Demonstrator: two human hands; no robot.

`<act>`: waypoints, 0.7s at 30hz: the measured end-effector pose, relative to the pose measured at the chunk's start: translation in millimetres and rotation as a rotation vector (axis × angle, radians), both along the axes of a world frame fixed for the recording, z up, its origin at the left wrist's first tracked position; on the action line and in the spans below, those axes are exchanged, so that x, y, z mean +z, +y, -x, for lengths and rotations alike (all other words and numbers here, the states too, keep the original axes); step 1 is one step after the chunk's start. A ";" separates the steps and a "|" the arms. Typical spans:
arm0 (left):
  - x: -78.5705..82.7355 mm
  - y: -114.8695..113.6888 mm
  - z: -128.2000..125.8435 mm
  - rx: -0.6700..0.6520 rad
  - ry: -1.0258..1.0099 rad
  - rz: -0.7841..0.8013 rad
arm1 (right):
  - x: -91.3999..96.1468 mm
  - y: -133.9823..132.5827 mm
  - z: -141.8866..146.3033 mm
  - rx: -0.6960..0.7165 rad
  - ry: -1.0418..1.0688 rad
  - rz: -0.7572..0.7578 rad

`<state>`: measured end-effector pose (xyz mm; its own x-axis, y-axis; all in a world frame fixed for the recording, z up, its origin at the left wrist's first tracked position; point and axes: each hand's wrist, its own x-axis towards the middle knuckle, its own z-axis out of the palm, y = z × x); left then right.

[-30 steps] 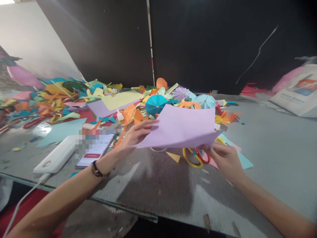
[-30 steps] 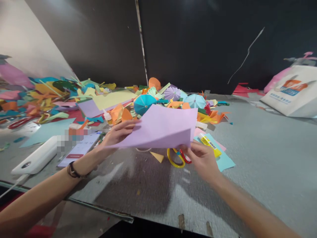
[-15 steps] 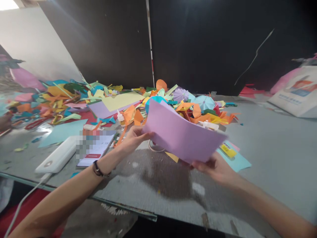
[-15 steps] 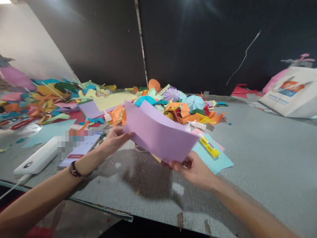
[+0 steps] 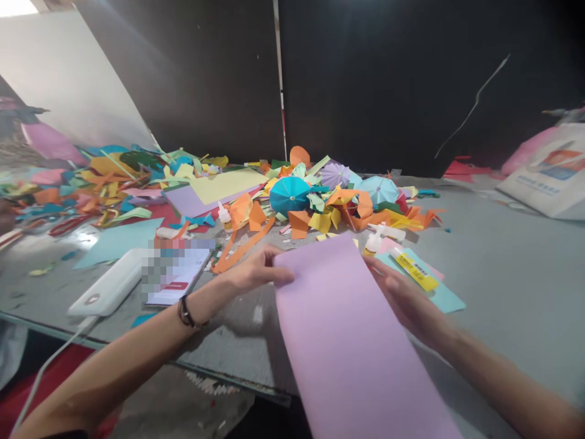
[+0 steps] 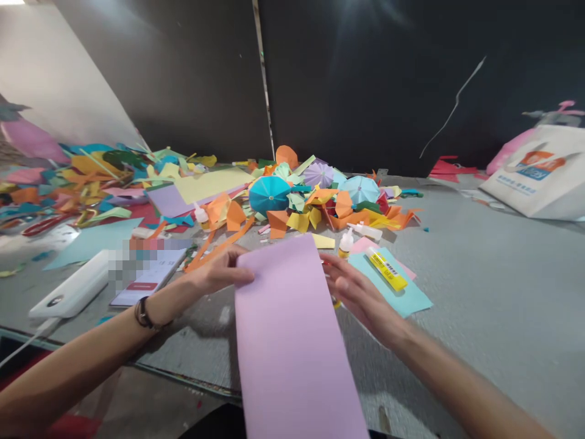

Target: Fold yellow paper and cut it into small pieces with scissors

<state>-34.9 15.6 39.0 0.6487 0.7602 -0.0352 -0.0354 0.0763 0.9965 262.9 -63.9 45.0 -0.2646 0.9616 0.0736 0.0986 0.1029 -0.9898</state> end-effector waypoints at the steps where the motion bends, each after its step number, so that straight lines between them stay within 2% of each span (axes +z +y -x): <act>1: 0.1 -3.6 -3.0 -0.044 0.036 -0.009 | 0.3 -2.4 2.4 0.080 0.008 0.053; 4: -3.7 -10.7 -12.2 -0.153 0.173 -0.120 | -2.8 -8.5 5.7 0.249 0.049 0.223; 6: -9.6 -11.6 -17.5 -0.161 0.212 -0.210 | -7.3 -9.9 4.4 0.214 0.004 0.255; 8: -15.0 -11.7 -21.7 -0.075 0.200 -0.341 | -12.4 -9.0 2.5 0.125 -0.063 0.263; 11: -15.5 -17.7 -26.6 0.225 0.149 -0.696 | -18.2 -6.5 3.0 0.027 -0.163 0.254; 12: -13.5 -22.1 -28.5 0.283 0.128 -0.807 | -19.4 -6.2 4.5 0.013 -0.191 0.226; 13: -11.1 -27.5 -30.8 0.272 0.099 -0.884 | -20.3 -6.4 6.7 0.003 -0.223 0.185; 14: -8.7 -33.5 -33.8 0.178 0.070 -0.907 | -21.0 -7.2 9.3 -0.004 -0.261 0.144; 15: -7.1 -39.5 -37.4 0.014 0.029 -0.887 | -21.6 -8.3 12.1 -0.011 -0.294 0.112; 16: -6.8 -45.0 -41.5 -0.167 0.007 -0.813 | -22.2 -9.7 14.9 -0.015 -0.315 0.091; 17: -8.1 -49.7 -46.0 -0.295 0.004 -0.729 | -22.9 -11.3 17.4 -0.017 -0.325 0.078; 19: -15.5 -55.3 -54.4 -0.456 -0.015 -0.616 | -24.4 -14.4 20.8 -0.030 -0.324 0.041; 21: -27.2 -56.9 -60.1 -0.501 -0.031 -0.655 | -26.1 -17.0 20.8 -0.081 -0.359 -0.105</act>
